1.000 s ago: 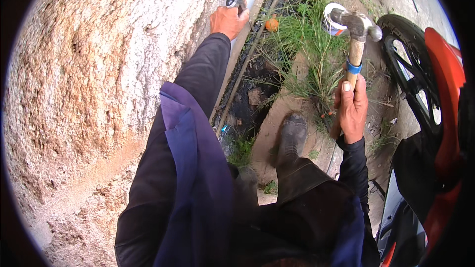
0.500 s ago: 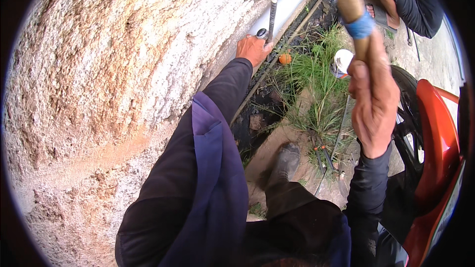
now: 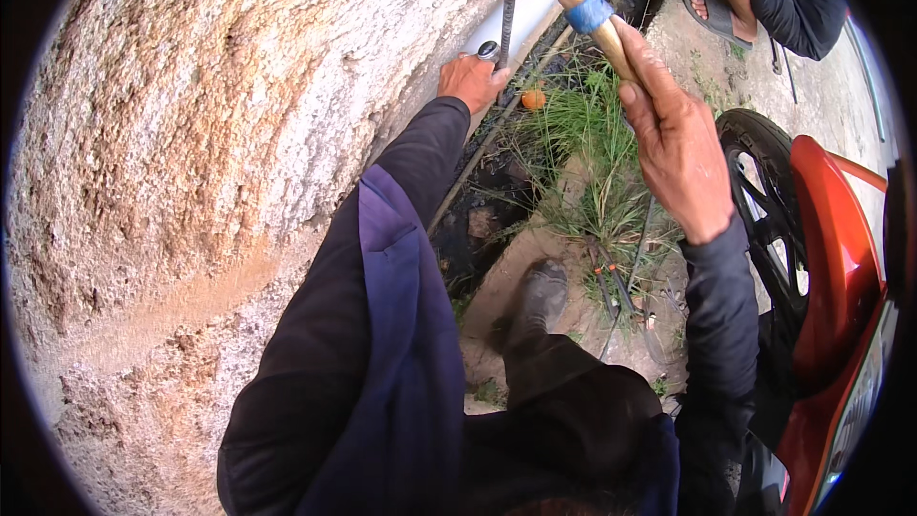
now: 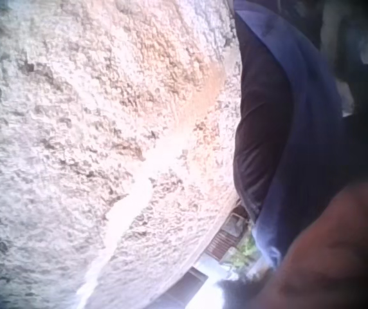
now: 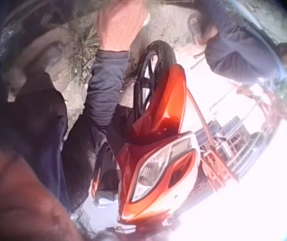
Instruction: The person repairs a leaking plastic pipe by applying sealant from a small container, wrapping a wire around the pipe to secure the seal, and tightening it with a hammer and a pair of pliers.
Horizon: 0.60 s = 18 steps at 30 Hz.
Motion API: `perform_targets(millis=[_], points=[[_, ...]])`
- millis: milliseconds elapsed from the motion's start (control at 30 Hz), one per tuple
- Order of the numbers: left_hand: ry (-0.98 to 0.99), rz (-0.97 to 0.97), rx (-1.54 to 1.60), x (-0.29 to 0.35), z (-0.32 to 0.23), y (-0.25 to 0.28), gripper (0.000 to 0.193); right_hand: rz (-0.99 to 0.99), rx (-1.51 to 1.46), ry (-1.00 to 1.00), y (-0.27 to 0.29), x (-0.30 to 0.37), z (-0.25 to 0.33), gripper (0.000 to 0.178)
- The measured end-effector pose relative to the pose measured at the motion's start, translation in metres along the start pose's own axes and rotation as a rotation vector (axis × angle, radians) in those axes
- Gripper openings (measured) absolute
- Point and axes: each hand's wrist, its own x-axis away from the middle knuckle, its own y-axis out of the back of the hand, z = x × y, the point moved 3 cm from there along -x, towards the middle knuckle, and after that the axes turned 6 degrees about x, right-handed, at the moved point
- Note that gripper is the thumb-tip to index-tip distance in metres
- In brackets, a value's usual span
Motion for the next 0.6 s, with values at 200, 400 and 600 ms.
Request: perform_targets(millis=[200, 400, 600], points=[[0.024, 0.016, -0.005, 0.006, 0.015, -0.002, 0.048, -0.313, -0.325, -0.158, 0.028, 0.002, 0.023, 0.044], [0.001, 0.025, -0.035, 0.000, 0.005, -0.004, 0.047, -0.251, -0.101, -0.013, 0.007, 0.005, 0.014, 0.045], [-0.072, -0.117, -0.064, 0.009, 0.015, -0.016, 0.044, -0.164, -0.124, -0.015, 0.004, 0.008, 0.010, 0.047]])
